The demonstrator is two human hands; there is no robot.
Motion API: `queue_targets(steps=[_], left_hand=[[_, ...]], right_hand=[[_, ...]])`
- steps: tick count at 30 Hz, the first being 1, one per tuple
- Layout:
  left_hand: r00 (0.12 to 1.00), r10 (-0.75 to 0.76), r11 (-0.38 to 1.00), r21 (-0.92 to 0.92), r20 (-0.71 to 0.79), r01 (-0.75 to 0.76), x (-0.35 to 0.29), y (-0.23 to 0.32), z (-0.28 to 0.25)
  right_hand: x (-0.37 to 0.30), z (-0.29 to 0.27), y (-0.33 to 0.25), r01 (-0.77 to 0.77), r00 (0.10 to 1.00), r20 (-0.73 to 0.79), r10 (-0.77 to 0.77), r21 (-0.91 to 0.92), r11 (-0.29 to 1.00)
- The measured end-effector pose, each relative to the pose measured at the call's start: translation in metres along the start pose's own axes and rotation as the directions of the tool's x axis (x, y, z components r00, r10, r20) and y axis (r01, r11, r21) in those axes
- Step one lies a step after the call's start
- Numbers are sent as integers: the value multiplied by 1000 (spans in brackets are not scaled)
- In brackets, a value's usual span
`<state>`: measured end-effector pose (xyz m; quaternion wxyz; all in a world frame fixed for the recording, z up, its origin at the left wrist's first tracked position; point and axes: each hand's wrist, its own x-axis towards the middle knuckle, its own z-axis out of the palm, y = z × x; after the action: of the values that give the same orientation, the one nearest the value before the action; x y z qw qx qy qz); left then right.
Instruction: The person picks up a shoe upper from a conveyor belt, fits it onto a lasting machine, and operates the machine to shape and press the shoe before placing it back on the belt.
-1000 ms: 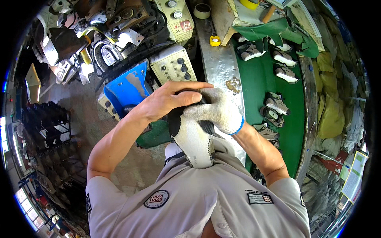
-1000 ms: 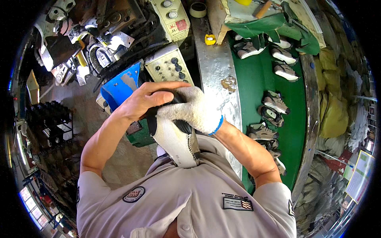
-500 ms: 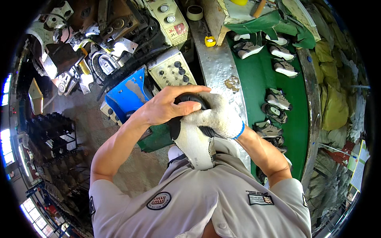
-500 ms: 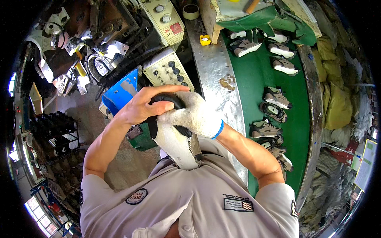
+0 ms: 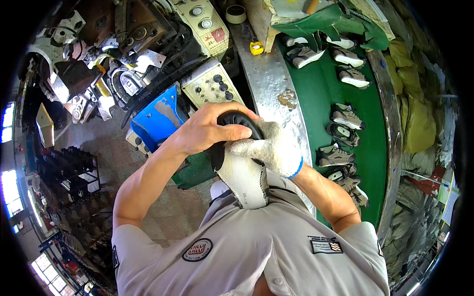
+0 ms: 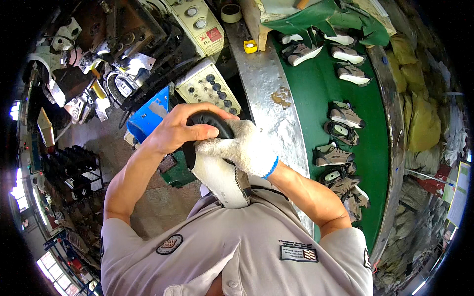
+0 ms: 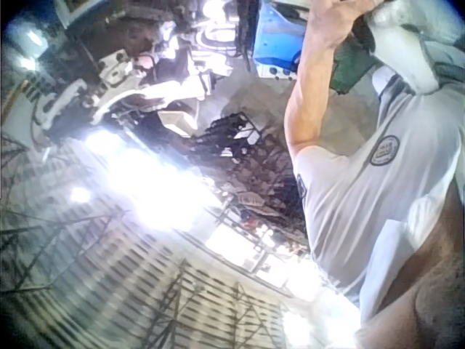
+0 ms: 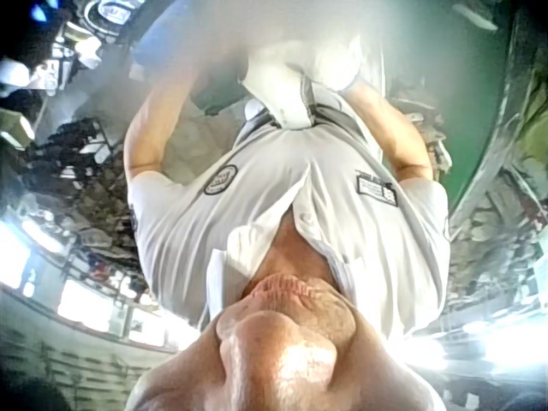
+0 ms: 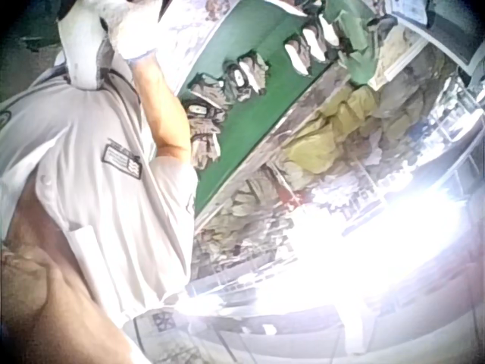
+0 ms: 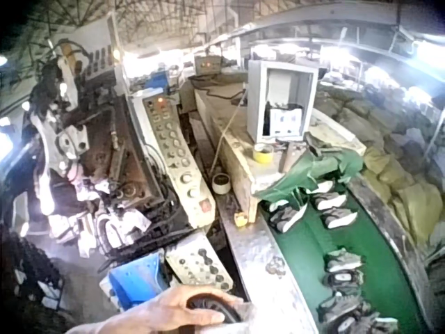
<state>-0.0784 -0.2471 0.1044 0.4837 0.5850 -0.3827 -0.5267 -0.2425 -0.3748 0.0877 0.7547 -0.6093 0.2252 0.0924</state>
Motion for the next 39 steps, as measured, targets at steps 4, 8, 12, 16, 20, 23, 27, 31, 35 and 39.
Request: queue_targets(steps=[4,8,12,16,20,23,27,31,35,39], left_hand=[[1000,20,1000,-7,-1,-20,5,0,5],[1000,20,999,46,-6,-20,12,-3,8],[999,44,997,57,-8,-43,18,0,15],[996,15,990,-143,91,-2,28,2,13],[982,-130,851,-492,138,181,40,6,17],[966,-211,812,-524,149,258,50,10,20],[973,-190,912,-344,133,225,58,11,25],[980,-165,969,-165,113,183,65,8,26],[995,-101,993,-56,15,101,74,3,31],[964,-42,956,-291,-263,-37,62,-19,17]], right_hand=[[2,-13,19,173,981,84,-174,17,985],[-4,-8,20,74,997,14,-77,131,989],[-2,-17,28,147,989,14,-150,111,983],[-5,-35,37,240,959,108,-262,179,954],[1,-37,52,286,921,110,-373,460,841],[2,-44,60,219,934,108,-340,580,785],[2,-45,60,228,956,26,-291,556,799],[2,-42,55,207,978,-64,-200,447,870],[3,-48,55,184,983,-79,-168,536,824],[14,-68,62,213,975,-184,-126,604,768]])
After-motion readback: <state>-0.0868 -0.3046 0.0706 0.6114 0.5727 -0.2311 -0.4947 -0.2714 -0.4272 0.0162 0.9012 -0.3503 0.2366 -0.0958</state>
